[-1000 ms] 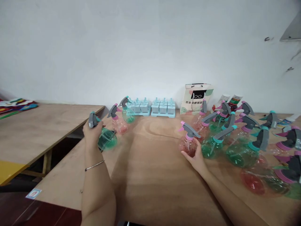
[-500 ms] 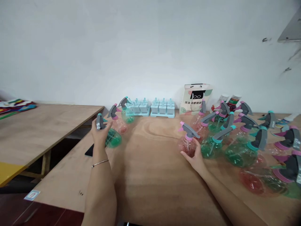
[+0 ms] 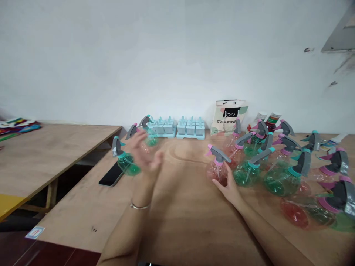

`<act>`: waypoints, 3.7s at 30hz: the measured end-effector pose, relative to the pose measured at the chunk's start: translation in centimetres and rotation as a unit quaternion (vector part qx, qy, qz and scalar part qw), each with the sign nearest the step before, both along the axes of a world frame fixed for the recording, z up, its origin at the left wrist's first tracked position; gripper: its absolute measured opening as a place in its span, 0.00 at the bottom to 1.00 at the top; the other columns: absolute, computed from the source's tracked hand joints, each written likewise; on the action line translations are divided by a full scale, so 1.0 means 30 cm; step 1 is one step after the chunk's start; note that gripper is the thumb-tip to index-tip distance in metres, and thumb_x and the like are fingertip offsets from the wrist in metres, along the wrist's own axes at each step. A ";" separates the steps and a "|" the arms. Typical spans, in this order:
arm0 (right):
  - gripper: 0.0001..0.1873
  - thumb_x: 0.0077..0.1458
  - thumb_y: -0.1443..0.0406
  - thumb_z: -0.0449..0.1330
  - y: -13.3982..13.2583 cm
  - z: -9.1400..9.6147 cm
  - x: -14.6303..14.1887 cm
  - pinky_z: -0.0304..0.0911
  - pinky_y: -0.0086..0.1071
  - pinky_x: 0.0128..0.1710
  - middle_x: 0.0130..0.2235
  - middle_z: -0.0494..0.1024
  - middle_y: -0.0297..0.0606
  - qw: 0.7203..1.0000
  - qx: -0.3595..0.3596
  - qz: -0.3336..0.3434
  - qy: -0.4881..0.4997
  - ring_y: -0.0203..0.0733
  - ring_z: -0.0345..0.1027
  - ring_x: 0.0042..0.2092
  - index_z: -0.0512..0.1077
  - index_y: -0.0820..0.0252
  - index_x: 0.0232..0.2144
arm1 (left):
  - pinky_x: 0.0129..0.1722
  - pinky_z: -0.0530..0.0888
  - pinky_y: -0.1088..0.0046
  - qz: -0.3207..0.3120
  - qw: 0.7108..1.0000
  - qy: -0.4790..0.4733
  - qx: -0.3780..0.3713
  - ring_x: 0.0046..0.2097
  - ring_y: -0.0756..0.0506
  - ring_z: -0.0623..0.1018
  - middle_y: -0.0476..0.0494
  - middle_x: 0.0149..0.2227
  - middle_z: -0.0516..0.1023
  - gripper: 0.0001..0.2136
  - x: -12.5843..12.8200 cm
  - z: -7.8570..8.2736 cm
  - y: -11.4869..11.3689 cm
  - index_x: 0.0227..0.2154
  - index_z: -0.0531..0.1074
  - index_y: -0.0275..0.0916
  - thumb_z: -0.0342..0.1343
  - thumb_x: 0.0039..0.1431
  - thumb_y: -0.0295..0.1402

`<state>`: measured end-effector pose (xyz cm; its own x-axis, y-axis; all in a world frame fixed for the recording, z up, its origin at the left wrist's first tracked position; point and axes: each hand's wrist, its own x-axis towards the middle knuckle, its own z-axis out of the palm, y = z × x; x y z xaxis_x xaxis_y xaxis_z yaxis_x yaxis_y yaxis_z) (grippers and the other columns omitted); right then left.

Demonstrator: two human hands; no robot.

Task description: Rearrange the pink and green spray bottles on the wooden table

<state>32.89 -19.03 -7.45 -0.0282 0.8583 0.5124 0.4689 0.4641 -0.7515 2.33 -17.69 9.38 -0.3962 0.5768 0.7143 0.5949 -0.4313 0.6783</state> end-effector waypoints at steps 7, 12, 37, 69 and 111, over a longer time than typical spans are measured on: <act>0.40 0.59 0.55 0.60 -0.025 0.020 -0.006 0.59 0.54 0.63 0.64 0.62 0.48 0.998 0.038 0.032 -0.048 0.54 0.58 0.65 0.48 0.50 0.68 | 0.63 0.60 0.46 -0.372 0.904 0.002 -0.210 0.66 0.30 0.61 0.28 0.63 0.60 0.50 0.425 -0.193 -0.066 0.66 0.47 0.42 0.70 0.44 0.44; 0.33 0.58 0.58 0.60 -0.063 0.029 0.014 0.65 0.50 0.59 0.61 0.61 0.44 0.981 0.124 0.034 -0.143 0.54 0.64 0.60 0.57 0.45 0.64 | 0.58 0.66 0.53 -0.326 0.924 -0.054 -0.190 0.59 0.35 0.69 0.34 0.53 0.69 0.39 0.421 -0.275 -0.030 0.61 0.55 0.41 0.66 0.50 0.41; 0.36 0.54 0.56 0.65 0.002 0.014 0.047 0.64 0.53 0.59 0.57 0.64 0.50 0.986 0.120 -0.088 0.074 0.52 0.64 0.59 0.54 0.55 0.59 | 0.33 0.75 0.71 -0.498 0.816 -0.221 -0.194 0.33 0.47 0.80 0.37 0.52 0.75 0.22 0.250 -0.088 0.013 0.44 0.70 0.39 0.65 0.47 0.42; 0.38 0.53 0.53 0.66 -0.009 -0.022 0.051 0.59 0.55 0.63 0.61 0.66 0.49 0.996 -0.028 0.054 0.060 0.54 0.64 0.62 0.55 0.53 0.61 | 0.38 0.76 0.66 -0.534 0.781 -0.214 -0.242 0.32 0.45 0.80 0.48 0.29 0.77 0.18 0.248 -0.038 -0.082 0.35 0.70 0.39 0.67 0.47 0.45; 0.38 0.51 0.53 0.66 -0.005 -0.023 0.048 0.54 0.56 0.65 0.61 0.65 0.49 0.996 -0.026 0.056 0.068 0.55 0.60 0.64 0.56 0.53 0.60 | 0.32 0.72 0.69 0.010 0.976 0.033 -0.217 0.28 0.47 0.72 0.50 0.28 0.72 0.22 -0.202 -0.134 -0.216 0.40 0.71 0.38 0.60 0.46 0.48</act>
